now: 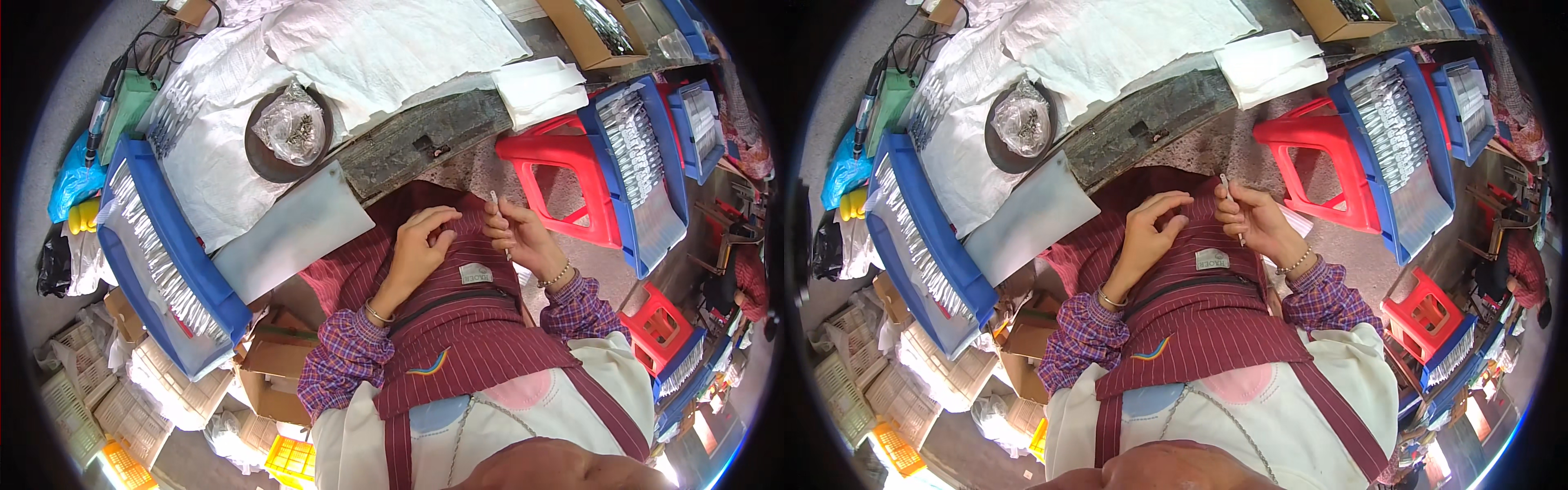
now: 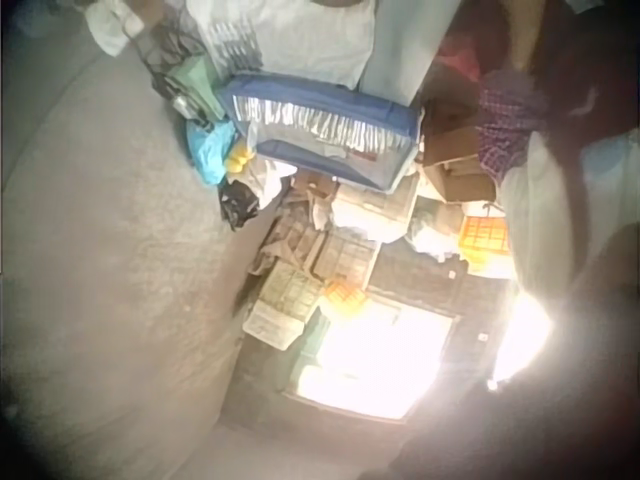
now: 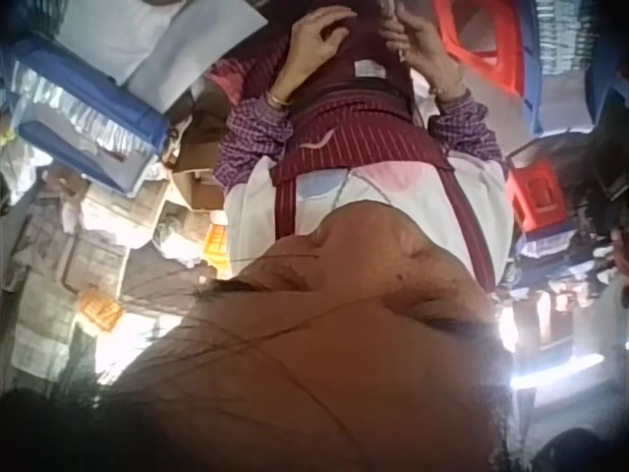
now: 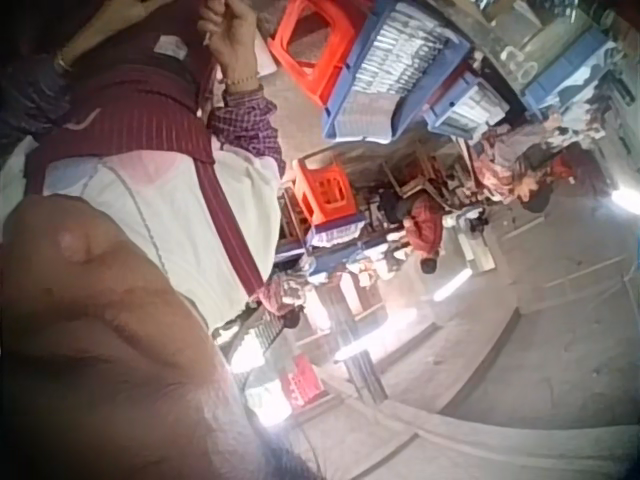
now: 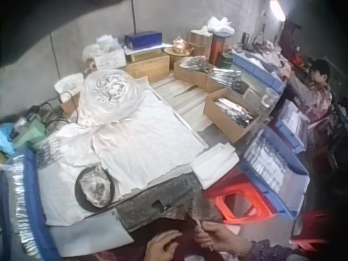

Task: Assembling small metal components using glue at a workstation.

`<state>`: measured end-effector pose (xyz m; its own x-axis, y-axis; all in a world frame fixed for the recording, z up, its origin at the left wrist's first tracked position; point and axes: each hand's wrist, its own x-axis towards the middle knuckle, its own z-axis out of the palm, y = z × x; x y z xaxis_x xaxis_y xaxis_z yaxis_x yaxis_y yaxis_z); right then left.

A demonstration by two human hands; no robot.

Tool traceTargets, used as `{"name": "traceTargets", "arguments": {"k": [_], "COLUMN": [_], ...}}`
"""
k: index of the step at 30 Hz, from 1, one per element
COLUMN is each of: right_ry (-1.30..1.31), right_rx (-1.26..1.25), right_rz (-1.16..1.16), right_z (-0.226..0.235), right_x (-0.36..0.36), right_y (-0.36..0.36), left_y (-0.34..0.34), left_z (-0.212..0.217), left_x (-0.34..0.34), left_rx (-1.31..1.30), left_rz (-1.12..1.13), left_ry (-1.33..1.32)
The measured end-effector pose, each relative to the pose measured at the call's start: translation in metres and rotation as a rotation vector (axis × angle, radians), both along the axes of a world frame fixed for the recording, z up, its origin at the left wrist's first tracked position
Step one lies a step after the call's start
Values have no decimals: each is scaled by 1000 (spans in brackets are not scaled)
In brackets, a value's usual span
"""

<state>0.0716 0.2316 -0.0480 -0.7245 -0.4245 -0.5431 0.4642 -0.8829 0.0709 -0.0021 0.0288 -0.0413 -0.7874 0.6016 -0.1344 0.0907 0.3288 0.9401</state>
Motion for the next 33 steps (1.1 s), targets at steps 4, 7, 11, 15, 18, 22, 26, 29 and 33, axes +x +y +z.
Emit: {"name": "traceTargets", "arguments": {"k": [4, 7, 11, 15, 18, 22, 26, 29, 33], "right_ry": [-11, -4, 76, 660, 1417, 1841, 1937, 1945, 1947], "right_rx": [112, 192, 339, 1385, 1900, 1896, 1878, 1871, 1876], "right_rz": [19, 23, 44, 234, 313, 413, 447, 451, 460], "right_z": [-4, -3, -1, 22, 42, 44, 41, 40, 40], "right_x": [1, 1, 4, 8, 2, 5, 6, 6, 4], "right_y": [-2, -5, -10, -8, -2, 3, 4, 3, 3], "left_y": [-1, 0, 0, -6, -16, -22, -24, -24, -25], "left_z": [-4, -7, -11, -7, -6, 6, 16, 14, 15], "left_x": [1, 3, 3, -2, -2, 1, 7, 12, 15], "left_rx": [-10, 88, 137, 358, 545, 781, 834, 878, 925], "left_rz": [-26, -8, -37, 45, 47, -16, 8, -23, 5], "left_ry": [-229, -298, -374, -1114, -1419, -1659, -1770, -1768, -1813]}}
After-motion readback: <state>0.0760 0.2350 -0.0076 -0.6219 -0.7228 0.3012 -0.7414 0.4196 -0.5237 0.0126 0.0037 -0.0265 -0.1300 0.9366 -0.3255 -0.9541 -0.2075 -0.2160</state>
